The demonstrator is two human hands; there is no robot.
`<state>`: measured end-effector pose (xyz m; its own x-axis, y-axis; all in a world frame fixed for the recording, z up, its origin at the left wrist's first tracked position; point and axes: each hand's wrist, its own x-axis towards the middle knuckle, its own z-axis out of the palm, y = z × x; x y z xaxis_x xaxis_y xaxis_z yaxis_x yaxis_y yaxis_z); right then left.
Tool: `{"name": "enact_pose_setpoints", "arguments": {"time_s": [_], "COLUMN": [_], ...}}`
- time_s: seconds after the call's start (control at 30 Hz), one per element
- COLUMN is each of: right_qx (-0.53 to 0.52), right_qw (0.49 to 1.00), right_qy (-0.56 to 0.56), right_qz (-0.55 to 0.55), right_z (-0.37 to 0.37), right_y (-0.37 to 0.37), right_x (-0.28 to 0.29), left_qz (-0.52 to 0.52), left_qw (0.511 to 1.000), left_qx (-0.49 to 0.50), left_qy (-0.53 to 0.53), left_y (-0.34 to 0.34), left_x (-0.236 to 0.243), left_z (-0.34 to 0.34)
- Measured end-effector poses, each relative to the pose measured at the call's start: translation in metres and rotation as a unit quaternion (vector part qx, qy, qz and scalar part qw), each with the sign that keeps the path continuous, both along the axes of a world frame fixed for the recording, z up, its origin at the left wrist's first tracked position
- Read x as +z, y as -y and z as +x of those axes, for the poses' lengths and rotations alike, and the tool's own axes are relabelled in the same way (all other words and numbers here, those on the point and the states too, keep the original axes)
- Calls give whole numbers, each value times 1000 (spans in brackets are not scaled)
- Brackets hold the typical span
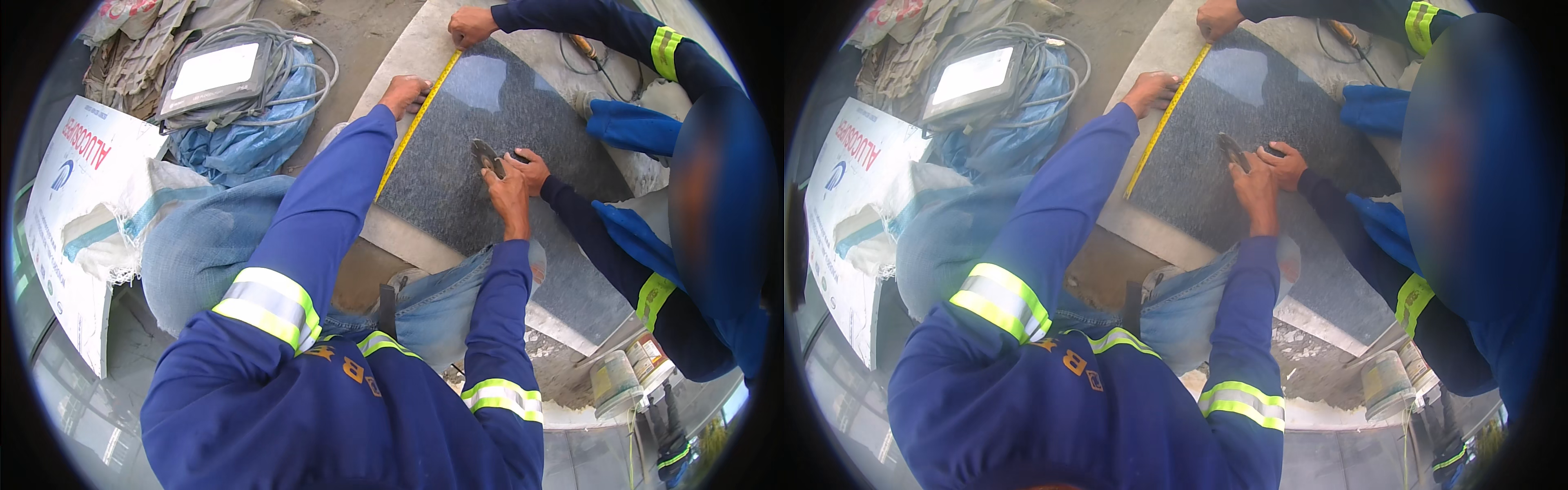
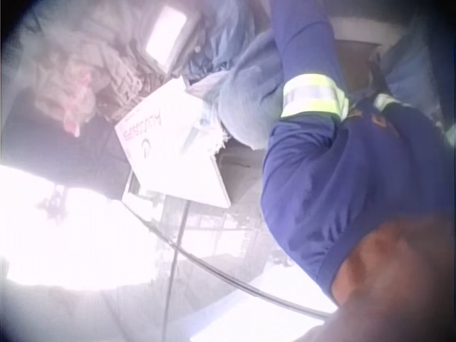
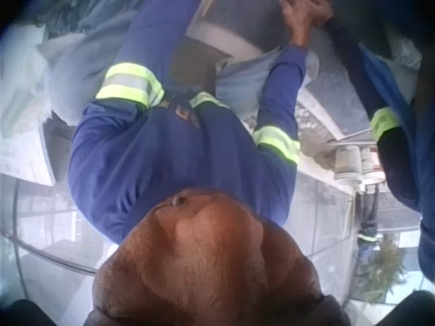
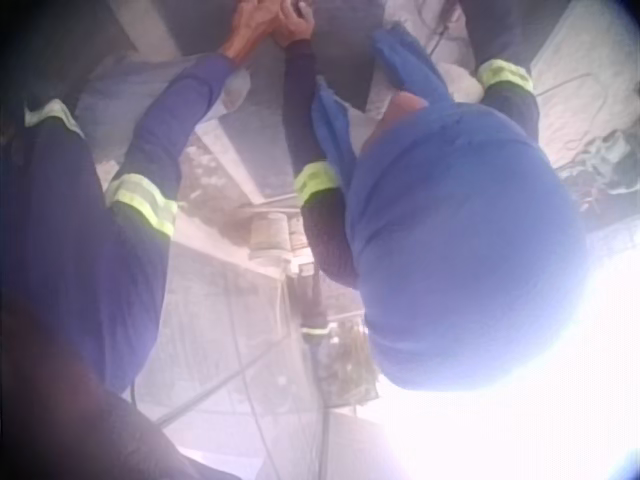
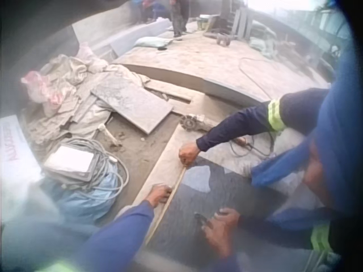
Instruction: The person sits on the floor and uses a tape measure and marker to measure and mark a large dark tile. A coworker assists by holding the tape measure steady. The person then places a straight edge on the tile to guide a cut.
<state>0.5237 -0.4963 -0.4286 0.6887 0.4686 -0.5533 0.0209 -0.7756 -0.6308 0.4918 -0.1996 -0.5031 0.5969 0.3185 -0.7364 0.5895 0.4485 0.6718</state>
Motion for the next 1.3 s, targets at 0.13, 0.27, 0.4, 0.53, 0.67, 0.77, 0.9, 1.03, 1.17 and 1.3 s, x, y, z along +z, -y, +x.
{"name": "enact_pose_setpoints", "arguments": {"time_s": [0.13,0.27,0.4,0.53,0.67,0.77,0.9,1.03,1.17,1.3], "right_qx": [173,65,145,206,50,3,-13,-42,-14,-55], "right_qw": [983,984,974,971,986,985,979,957,971,972], "right_qy": [-56,-164,-171,-32,-63,-67,-117,-221,-162,-155], "right_qz": [-10,-30,44,115,146,159,168,183,175,168], "right_z": [35,46,76,94,79,76,81,84,74,77], "right_y": [-3,-7,7,33,10,3,17,38,-7,35], "right_x": [15,-2,-14,-56,-51,-48,-77,-94,-55,-64], "left_qz": [19,-3,1,-21,41,92,193,247,286,56], "left_qw": [999,999,998,1000,998,993,977,965,957,994], "left_qx": [-12,32,57,8,-48,-67,-85,-86,-55,-77], "left_qy": [-25,-36,-17,-19,-20,-8,42,22,-2,-62], "left_y": [-10,-4,-3,2,-1,-10,-20,-5,-37,1], "left_x": [-16,-14,-9,9,6,-12,-41,-47,-80,3], "left_z": [21,34,23,32,44,55,77,98,80,96]}}
